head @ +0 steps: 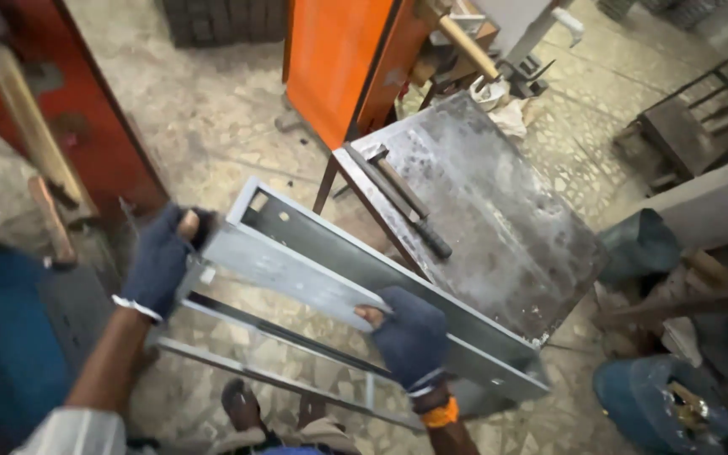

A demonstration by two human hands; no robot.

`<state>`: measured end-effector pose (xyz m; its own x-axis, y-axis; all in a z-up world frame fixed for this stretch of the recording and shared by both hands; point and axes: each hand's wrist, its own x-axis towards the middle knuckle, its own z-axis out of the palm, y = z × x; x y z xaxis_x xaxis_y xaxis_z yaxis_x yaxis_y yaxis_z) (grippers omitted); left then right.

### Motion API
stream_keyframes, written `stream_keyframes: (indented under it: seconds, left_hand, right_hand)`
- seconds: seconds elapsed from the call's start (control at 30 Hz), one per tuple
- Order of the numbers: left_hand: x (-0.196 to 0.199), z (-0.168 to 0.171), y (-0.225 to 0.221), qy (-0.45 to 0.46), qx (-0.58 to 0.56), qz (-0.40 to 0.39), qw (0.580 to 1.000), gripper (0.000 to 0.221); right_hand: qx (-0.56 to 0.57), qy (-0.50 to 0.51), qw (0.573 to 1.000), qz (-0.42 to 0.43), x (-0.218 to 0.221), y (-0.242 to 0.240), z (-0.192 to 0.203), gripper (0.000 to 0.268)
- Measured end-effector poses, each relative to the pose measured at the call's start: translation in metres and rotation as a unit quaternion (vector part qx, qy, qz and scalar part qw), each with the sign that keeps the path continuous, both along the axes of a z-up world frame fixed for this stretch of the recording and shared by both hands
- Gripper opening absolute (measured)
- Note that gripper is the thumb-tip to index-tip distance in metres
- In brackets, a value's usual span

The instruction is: The recorder is assembling and welding metal plates into enclosures using a spot welder, a hammer, and a file.

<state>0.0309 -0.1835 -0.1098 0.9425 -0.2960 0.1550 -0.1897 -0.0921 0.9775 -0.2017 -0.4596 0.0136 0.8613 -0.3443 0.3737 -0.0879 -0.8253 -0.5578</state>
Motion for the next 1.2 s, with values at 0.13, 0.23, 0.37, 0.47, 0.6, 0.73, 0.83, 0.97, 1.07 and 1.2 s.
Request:
stream_keyframes:
  seconds: [0.13, 0.23, 0.37, 0.47, 0.6, 0.73, 0.83, 0.97, 1.07, 1.2]
  left_hand:
    - [-0.017, 0.021, -0.033, 0.082, -0.140, -0.037, 0.986, 0.036]
    - [-0.018, 0.005, -0.055, 0.030, -0.068, 0.015, 0.997, 0.037]
    - [-0.021, 0.026, -0.099, 0.048, -0.101, 0.036, 0.993, 0.038]
    - [-0.026, 0.046, -0.132, 0.049, -0.129, 0.035, 0.990, 0.037]
    - [-0.021, 0.043, -0.180, -0.037, -0.148, 0.072, 0.986, 0.039]
    - [-0.015, 0.038, -0.222, 0.063, -0.236, 0.059, 0.968, 0.038]
    - [-0.011, 0.022, -0.247, 0.106, -0.200, 0.047, 0.973, 0.042]
    - [-0.024, 0.027, -0.272, 0.211, -0.191, 0.029, 0.958, 0.046]
    - [-0.029, 0.021, -0.288, 0.236, -0.169, 0.023, 0.957, 0.048]
    - [-0.030, 0.005, -0.302, 0.275, -0.153, 0.033, 0.949, 0.051]
  right_hand:
    - [-0.064, -0.055, 0.996, 0.004, 0.005, -0.014, 0.016, 0.024]
    - [-0.140, -0.072, 0.987, 0.000, 0.007, -0.029, 0.030, 0.029]
    - [-0.179, -0.077, 0.981, 0.006, 0.020, -0.074, 0.046, 0.027]
    - [-0.206, -0.082, 0.975, 0.010, 0.027, -0.114, 0.060, 0.030]
    - [-0.272, -0.053, 0.960, -0.032, 0.048, -0.191, 0.063, 0.039]
    - [-0.291, -0.035, 0.955, -0.056, 0.071, -0.261, 0.067, 0.036]
    - [-0.303, -0.035, 0.949, -0.082, 0.097, -0.308, 0.071, 0.041]
    - [-0.356, 0.020, 0.927, -0.114, 0.138, -0.382, 0.047, 0.047]
    - [-0.344, 0.050, 0.931, -0.112, 0.169, -0.431, 0.012, 0.045]
    - [-0.278, 0.102, 0.943, -0.149, 0.186, -0.458, -0.024, 0.037]
